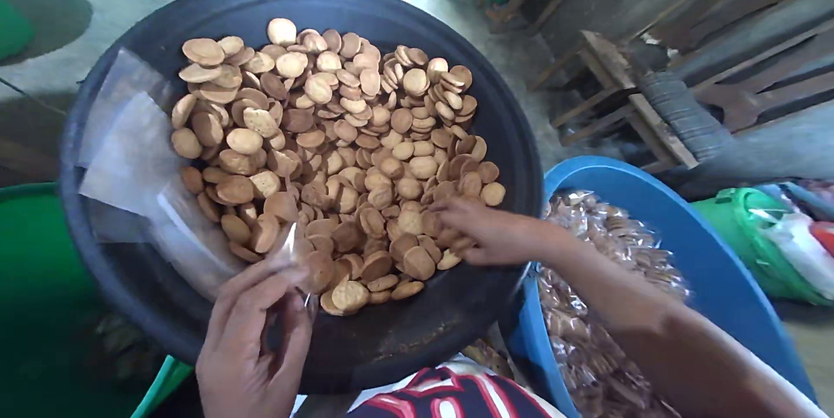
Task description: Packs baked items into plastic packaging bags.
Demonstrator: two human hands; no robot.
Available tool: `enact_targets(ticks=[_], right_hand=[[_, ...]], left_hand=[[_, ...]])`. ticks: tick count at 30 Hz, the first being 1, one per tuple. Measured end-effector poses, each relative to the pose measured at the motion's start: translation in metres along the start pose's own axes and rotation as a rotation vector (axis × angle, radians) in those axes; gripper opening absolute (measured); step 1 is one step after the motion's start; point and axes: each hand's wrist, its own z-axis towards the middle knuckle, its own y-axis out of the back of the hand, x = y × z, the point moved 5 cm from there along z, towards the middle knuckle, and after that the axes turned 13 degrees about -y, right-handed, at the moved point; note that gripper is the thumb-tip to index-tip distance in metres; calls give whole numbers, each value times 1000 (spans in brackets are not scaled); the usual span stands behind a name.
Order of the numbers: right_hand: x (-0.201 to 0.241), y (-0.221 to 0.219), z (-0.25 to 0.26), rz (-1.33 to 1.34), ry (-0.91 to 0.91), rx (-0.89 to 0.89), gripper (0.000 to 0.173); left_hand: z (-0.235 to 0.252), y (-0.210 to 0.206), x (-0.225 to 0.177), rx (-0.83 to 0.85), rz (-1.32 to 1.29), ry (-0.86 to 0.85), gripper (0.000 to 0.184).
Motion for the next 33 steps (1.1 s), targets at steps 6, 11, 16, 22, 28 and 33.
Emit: enact_targets(ticks=[6, 11, 16, 22, 28, 33], right_hand=[[-16, -10, 25, -54, 3, 11, 47], [-16, 12, 0, 1022, 275, -268, 44], [29, 0, -1, 1838, 541, -36, 67], [59, 2, -36, 843, 375, -629, 68], [72, -6, -51, 334, 194, -972, 54], [64, -10, -46, 686, 98, -678, 59]], left_hand=[[12, -7, -7, 177, 145, -67, 27], [32, -22, -2, 356, 278, -184, 23], [73, -68, -4, 650, 336, -47, 25], [88, -88, -21, 677, 279, 70, 45], [64, -94, -27, 427, 383, -197, 69], [55, -93, -35, 449, 472, -450, 56]])
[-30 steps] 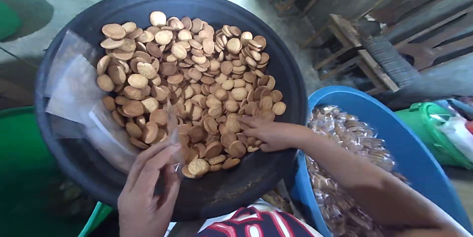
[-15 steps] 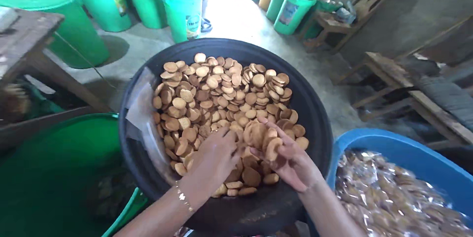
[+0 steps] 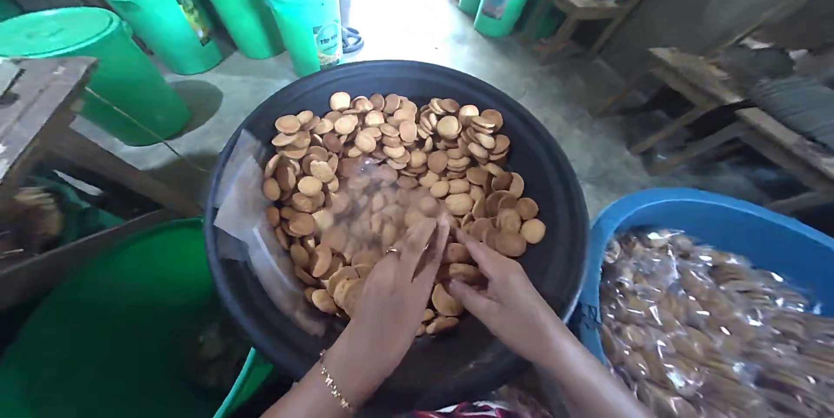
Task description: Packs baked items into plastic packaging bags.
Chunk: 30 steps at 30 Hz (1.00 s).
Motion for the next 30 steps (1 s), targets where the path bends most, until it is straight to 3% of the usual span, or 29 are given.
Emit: enact_targets(ticks=[2, 4, 7, 10, 14, 16, 18, 20, 23, 26, 28, 30], right_hand=[[-6, -3, 1, 380, -101, 289, 58], [-9, -11, 2, 647, -93, 420, 58], [-7, -20, 10, 574, -29, 205, 48], [1, -19, 24, 554, -29, 81, 52], [2, -13, 30, 681, 13, 67, 60], [5, 0, 32, 778, 71, 133, 62], [15, 14, 32, 724, 124, 269, 66], [32, 22, 30, 504, 219, 391, 71], [54, 28, 28, 153, 254, 246, 70], [54, 48, 19, 120, 321, -52, 52], [46, 68, 9, 168, 427, -84, 38], [39, 76, -1, 95, 478, 41, 57]], left_hand=[[-3, 4, 3, -8, -57, 2, 64], [-5, 8, 5, 5, -94, 11, 66], [-5, 8, -13, -66, -50, -102, 46], [-4, 6, -35, -114, -98, -240, 31], [-6, 31, -28, -188, -315, -372, 21], [-11, 58, -7, -330, -434, -239, 16], [-18, 65, 26, -354, -732, 49, 43], [-24, 44, 47, -298, -1359, 275, 65], [-36, 8, 31, -156, -2133, 302, 58], [-31, -2, 17, -269, -2328, 249, 43], [-25, -4, 18, -358, -2324, 240, 41], [-19, -8, 17, -381, -2294, 289, 39]])
